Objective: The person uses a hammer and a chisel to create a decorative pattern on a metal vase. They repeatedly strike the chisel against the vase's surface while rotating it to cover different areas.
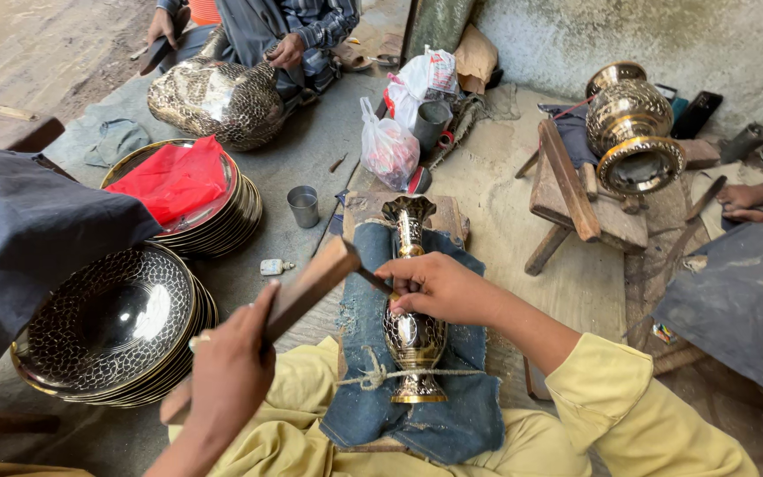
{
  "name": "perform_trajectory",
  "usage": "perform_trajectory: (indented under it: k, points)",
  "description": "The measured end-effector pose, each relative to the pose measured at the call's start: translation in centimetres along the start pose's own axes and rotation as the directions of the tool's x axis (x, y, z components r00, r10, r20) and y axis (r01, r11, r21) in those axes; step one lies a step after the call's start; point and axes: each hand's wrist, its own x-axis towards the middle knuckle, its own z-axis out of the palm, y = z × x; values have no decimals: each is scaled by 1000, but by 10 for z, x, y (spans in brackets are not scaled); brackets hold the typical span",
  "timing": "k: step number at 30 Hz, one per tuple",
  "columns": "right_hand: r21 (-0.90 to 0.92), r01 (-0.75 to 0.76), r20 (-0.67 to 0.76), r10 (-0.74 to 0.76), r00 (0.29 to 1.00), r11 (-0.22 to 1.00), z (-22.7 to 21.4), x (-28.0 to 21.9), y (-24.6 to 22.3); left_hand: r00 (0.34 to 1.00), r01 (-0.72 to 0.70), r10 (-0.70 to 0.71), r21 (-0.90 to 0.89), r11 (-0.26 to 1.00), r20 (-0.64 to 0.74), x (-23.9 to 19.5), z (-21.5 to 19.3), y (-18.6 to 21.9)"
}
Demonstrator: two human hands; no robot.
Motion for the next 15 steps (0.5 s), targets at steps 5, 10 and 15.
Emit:
perform_trajectory:
  k: [5, 10, 15]
  points:
    - [56, -89, -172, 98, 980, 994, 13, -10, 2, 983, 63, -46, -97, 993, 177, 26, -21, 13]
    - [106, -80, -234, 103, 967, 991, 18, -13, 5, 989, -40, 56, -117, 992, 140, 48, -31, 22]
    - [201, -97, -276, 151, 949, 975, 21, -19, 7, 979, -121, 126, -41, 992, 161, 58, -39, 31]
